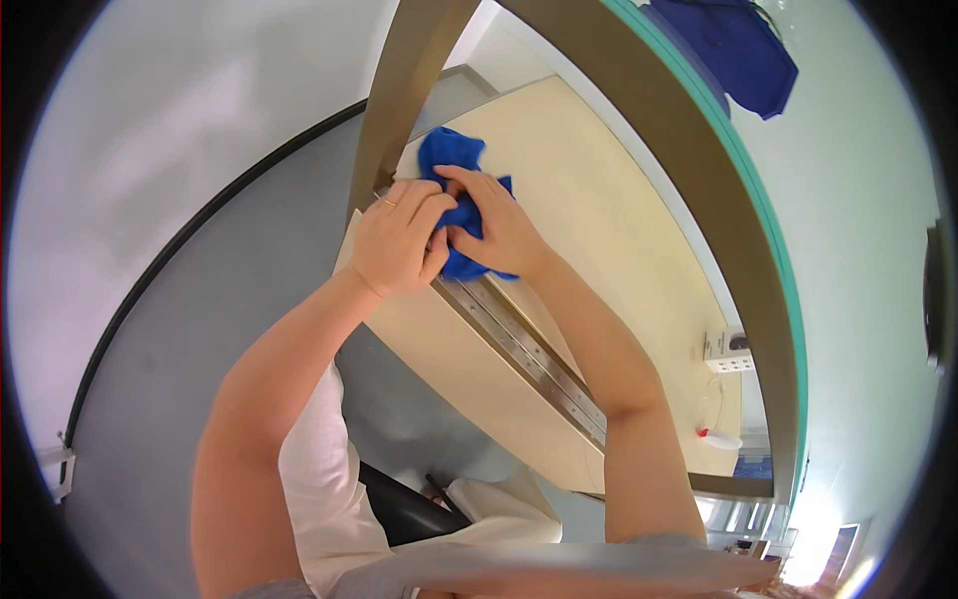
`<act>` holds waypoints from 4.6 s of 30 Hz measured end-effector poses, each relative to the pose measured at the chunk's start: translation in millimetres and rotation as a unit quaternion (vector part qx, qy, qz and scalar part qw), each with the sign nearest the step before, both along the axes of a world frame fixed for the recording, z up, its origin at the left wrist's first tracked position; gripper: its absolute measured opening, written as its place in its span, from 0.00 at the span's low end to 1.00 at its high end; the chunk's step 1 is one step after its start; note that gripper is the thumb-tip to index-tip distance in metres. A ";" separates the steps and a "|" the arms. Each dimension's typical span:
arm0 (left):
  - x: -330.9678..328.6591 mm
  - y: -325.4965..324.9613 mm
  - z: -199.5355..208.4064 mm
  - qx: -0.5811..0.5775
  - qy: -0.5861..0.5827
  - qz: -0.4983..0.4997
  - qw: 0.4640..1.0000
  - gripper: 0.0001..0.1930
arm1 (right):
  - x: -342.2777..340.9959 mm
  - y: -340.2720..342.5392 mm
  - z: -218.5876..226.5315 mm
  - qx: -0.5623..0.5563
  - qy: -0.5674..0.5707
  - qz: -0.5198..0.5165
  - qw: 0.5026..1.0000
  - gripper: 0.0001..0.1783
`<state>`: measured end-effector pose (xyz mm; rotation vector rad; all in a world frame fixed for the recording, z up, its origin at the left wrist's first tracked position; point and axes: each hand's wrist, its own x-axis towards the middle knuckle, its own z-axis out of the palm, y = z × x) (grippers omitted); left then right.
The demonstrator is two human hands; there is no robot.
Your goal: Wiping a long glass-topped desk or counter surface with a blue cloth.
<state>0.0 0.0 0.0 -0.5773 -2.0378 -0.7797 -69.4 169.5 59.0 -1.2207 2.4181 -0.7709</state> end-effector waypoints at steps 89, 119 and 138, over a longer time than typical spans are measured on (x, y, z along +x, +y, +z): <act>-12.3 -9.2 6.0 -0.085 -0.051 0.034 0.994 0.13 | 164.8 197.4 -1.6 0.085 0.234 -0.404 0.880 0.27; -14.5 -5.6 15.2 -0.105 -0.074 0.028 0.991 0.14 | 68.6 241.8 -18.4 0.109 0.271 -0.463 0.837 0.29; -10.5 -5.7 21.8 -0.115 -0.047 0.014 0.992 0.14 | -67.2 196.5 0.8 0.158 0.161 -0.516 0.826 0.34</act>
